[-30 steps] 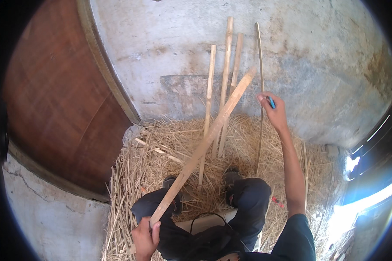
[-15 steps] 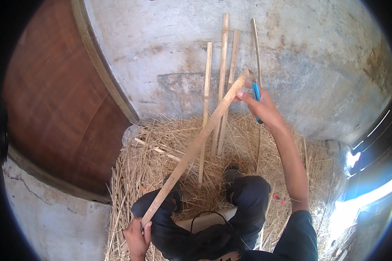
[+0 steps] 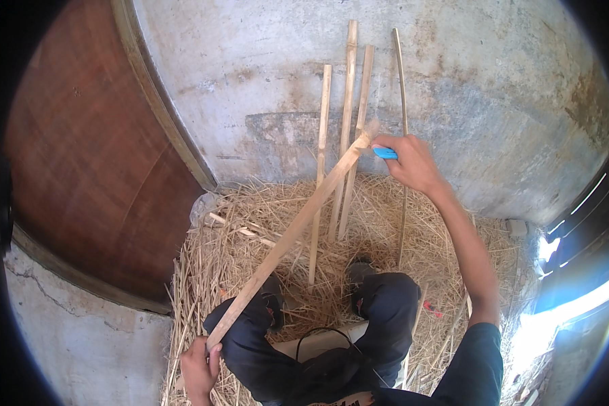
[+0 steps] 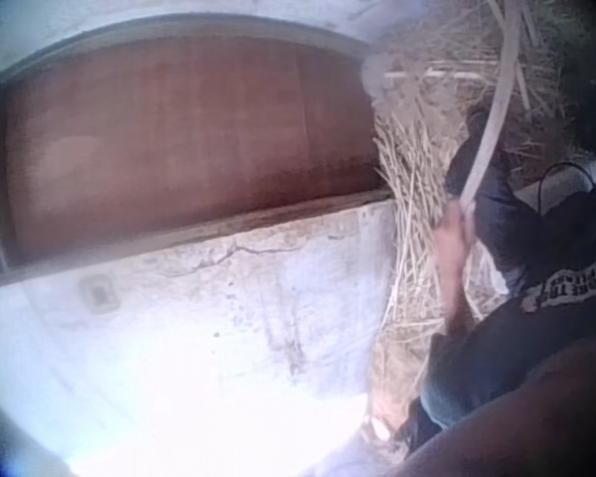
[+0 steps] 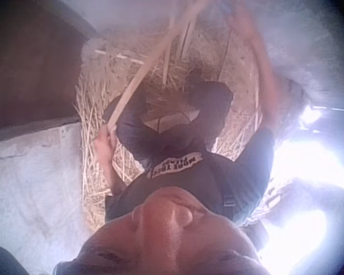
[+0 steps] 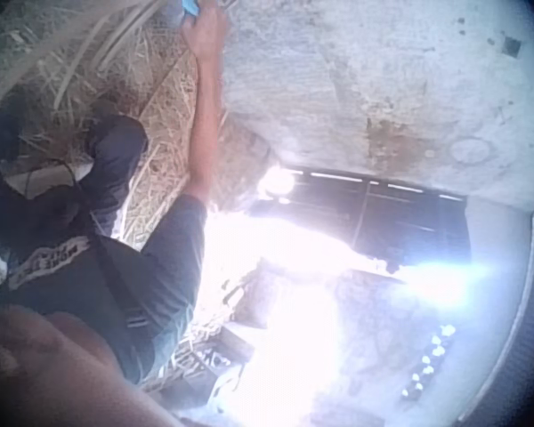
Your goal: The person sits on a bed of straw and uses a utility knife to shave thin strips from long bamboo poles. They hold the pole with one hand and scrape the blade along the length of the wood to remove the outer layer, repeating this process on multiple poles.
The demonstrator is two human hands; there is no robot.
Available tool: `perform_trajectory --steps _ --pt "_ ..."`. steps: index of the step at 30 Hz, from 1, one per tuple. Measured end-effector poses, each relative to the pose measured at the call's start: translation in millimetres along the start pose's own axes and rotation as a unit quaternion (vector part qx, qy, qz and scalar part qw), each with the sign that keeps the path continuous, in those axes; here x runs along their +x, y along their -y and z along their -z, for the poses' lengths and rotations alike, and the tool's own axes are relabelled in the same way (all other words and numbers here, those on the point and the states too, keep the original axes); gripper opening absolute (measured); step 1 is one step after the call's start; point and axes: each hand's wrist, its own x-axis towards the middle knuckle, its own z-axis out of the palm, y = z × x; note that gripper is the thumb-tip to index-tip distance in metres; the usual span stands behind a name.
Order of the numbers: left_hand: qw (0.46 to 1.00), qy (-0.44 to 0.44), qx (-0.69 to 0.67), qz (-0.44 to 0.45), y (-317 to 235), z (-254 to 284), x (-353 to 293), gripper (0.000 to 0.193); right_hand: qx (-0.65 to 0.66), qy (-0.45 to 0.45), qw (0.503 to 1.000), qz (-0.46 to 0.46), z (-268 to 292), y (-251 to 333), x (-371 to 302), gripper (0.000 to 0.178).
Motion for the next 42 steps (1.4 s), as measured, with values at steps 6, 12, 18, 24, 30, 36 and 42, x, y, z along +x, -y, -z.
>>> perform_trajectory --steps 6,12,18,24,30,36,42 --pt "0.998 -0.006 0.054 0.030 11.3 24.2 -1.5 0.017 -0.063 0.096 0.993 0.038 11.6 -45.0 7.7 0.021" --pt "0.990 0.038 -0.054 0.127 0.9 28.4 5.7 0.022 -0.122 0.035 0.987 -0.099 12.6 -83.1 -7.6 0.047" --pt "0.907 0.105 -0.390 0.119 -26.7 -18.4 28.4 0.031 0.127 -0.073 0.978 -0.146 -0.1 -14.0 -46.5 0.055" --pt "0.749 0.193 -0.623 0.117 -85.7 -49.5 66.2 0.055 0.229 -0.116 0.965 0.050 -36.1 107.3 -122.9 0.031" --pt "0.629 0.313 -0.702 0.116 -98.2 -49.9 77.4 0.066 0.218 -0.090 0.960 0.154 -40.7 151.6 -140.0 0.037" --pt "0.616 0.317 -0.712 0.111 -104.6 -51.5 79.8 0.070 0.184 -0.104 0.959 0.187 -43.9 163.1 -139.5 0.040" --pt "0.598 0.324 -0.729 0.082 -101.3 -54.6 82.0 0.069 0.159 -0.109 0.955 0.225 -51.3 166.9 -143.7 0.041"
